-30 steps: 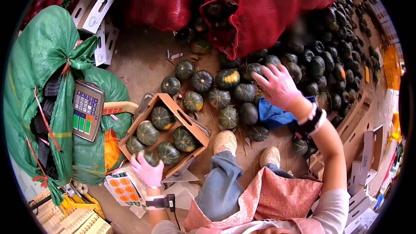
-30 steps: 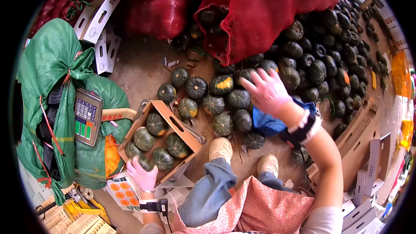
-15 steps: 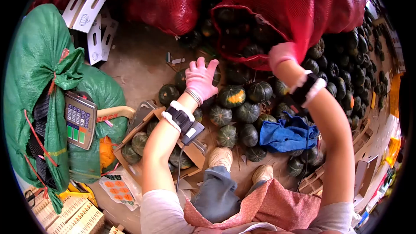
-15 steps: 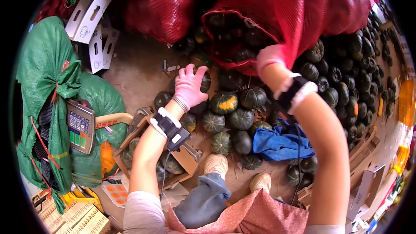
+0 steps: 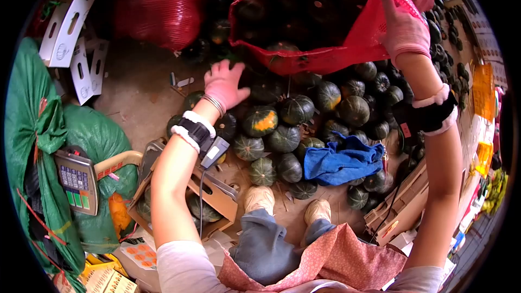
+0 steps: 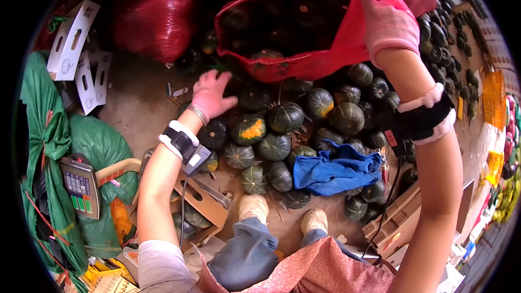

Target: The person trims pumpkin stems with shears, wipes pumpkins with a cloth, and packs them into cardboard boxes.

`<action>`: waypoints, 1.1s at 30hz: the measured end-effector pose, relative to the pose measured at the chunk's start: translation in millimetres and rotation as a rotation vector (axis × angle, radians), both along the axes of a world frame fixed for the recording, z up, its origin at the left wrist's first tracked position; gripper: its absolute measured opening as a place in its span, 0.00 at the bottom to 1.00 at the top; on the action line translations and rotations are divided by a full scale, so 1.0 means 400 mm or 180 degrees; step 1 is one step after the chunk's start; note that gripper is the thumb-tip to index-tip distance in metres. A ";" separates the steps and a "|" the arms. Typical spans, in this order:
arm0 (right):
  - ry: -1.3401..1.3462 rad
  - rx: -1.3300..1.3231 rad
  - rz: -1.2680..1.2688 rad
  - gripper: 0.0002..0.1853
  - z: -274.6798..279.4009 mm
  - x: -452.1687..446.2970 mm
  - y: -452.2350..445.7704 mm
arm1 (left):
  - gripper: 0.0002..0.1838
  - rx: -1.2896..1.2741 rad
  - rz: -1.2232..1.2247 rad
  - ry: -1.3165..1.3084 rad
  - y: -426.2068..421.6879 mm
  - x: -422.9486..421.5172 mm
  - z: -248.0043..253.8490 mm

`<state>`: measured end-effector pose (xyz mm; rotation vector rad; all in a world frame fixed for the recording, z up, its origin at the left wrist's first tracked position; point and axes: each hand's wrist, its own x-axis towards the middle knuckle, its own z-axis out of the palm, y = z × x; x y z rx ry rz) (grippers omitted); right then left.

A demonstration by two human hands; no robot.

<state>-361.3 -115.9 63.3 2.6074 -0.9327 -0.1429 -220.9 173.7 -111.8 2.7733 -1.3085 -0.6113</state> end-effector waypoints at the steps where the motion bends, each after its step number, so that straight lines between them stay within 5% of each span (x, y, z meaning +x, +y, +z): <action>1: -0.0067 -0.0054 0.0018 0.39 0.008 -0.012 -0.008 | 0.32 -0.1086 -0.0128 -0.0409 -0.010 0.012 -0.037; 5: -0.0263 -0.0334 0.0199 0.42 0.084 -0.034 0.036 | 0.13 -0.2824 -0.0301 -0.0648 -0.190 0.019 0.124; 6: -0.0885 -0.0645 0.0875 0.41 0.121 -0.022 0.116 | 0.10 -0.2970 -0.0326 -0.0472 -0.238 0.024 0.137; 9: -0.0871 -0.0422 0.0520 0.35 0.141 -0.050 0.090 | 0.20 -0.2535 0.0061 0.0346 -0.367 0.008 0.148; 12: -0.1190 -0.0071 0.0495 0.35 0.129 -0.068 0.076 | 0.46 -0.2078 0.0262 0.0466 -0.447 -0.024 0.099; 15: -0.1369 0.0097 0.0519 0.36 0.113 -0.085 0.072 | 0.49 -0.2654 0.0549 0.0528 -0.486 -0.052 0.102; 19: -0.1280 0.0013 0.0452 0.40 0.087 -0.114 0.035 | 0.48 -0.3889 -0.0185 -0.0008 -0.599 -0.045 0.082; 20: -0.1146 -0.0009 0.0327 0.41 0.091 -0.118 0.042 | 0.44 -0.3648 -0.0003 0.0395 -0.628 -0.054 0.101; 24: -0.1008 0.0019 0.0253 0.42 0.109 -0.116 0.089 | 0.34 -0.3289 -0.0487 -0.0210 -0.703 -0.022 0.161; 27: -0.1058 0.0213 0.0140 0.43 0.114 -0.113 0.098 | 0.34 -0.4438 -0.0361 -0.0648 -0.754 -0.020 0.065; 31: -0.1121 0.0497 0.0198 0.42 0.082 -0.131 0.067 | 0.32 -0.2780 0.0888 0.3364 -0.481 -0.042 0.199; 33: -0.1399 0.0782 0.0497 0.42 0.039 -0.145 0.030 | 0.29 -0.3765 0.1009 0.4917 -0.380 -0.082 0.200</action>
